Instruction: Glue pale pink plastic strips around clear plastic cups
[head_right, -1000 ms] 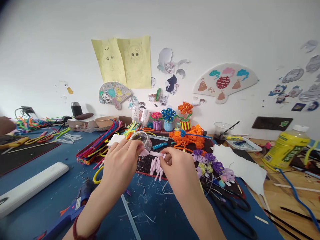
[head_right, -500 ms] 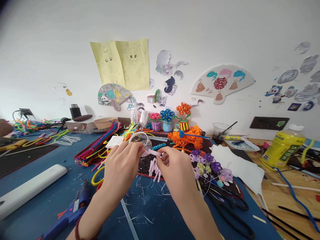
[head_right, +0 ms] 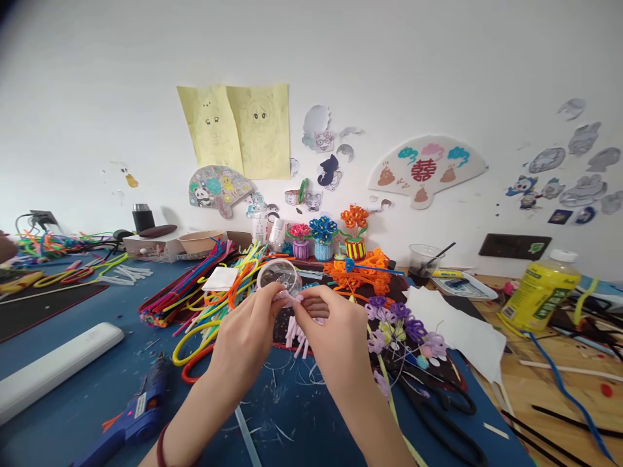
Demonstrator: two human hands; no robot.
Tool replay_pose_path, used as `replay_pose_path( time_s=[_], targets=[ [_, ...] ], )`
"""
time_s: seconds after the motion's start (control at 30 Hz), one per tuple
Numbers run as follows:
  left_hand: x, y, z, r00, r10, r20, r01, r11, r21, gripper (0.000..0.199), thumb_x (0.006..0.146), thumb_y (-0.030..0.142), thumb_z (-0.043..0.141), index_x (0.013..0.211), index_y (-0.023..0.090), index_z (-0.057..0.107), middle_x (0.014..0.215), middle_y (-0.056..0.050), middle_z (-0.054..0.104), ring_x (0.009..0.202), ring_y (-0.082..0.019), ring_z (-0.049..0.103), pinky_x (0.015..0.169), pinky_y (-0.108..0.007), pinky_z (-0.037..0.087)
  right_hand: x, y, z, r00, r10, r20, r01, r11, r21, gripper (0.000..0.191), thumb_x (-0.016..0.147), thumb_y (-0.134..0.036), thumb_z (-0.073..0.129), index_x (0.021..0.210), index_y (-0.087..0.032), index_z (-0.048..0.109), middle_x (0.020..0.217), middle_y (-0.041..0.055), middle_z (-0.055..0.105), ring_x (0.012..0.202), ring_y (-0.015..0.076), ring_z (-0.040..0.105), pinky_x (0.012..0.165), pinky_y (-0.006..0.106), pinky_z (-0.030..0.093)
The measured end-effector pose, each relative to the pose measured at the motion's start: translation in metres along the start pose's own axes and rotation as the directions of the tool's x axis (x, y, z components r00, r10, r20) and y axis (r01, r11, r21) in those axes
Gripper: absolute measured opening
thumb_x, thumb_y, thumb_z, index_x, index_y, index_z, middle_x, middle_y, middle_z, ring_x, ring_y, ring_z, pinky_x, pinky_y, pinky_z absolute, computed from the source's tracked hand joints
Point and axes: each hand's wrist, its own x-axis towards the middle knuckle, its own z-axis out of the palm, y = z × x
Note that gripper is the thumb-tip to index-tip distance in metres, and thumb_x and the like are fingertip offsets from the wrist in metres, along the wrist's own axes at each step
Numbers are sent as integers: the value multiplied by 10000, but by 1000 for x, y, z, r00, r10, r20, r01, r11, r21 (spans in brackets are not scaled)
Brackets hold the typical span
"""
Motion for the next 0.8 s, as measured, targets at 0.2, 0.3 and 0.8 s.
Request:
replay_pose_path(
  time_s=[0.2, 0.3, 0.8],
  targets=[
    [0, 2, 1, 996, 62, -57, -62, 998, -3, 268, 987, 114, 412, 1251, 131, 448, 956, -97, 724, 830, -195, 710, 702, -273, 552, -2, -1, 1, 999, 6, -47, -3, 998, 59, 187, 756, -376, 741, 780, -191, 724, 707, 64, 767, 664, 250, 756, 639, 341, 651],
    [2, 5, 0, 994, 87, -71, -87, 996, 8, 243, 988, 112, 402, 1225, 119, 458, 917, -96, 720, 796, -193, 709, 680, -267, 556, -2, -1, 1, 998, -1, -56, 5, 998, 59, 176, 761, -368, 741, 776, -193, 725, 702, 59, 767, 661, 250, 757, 639, 342, 653],
    [8, 12, -7, 991, 129, -28, -128, 991, 28, 189, 1000, 80, 330, 1079, 116, 498, 831, -74, 704, 706, -167, 694, 635, -252, 554, -4, 2, 3, 995, 63, -75, -48, 982, 181, 221, 753, -376, 760, 841, -186, 692, 786, 78, 771, 757, 245, 759, 701, 338, 645]
  ],
)
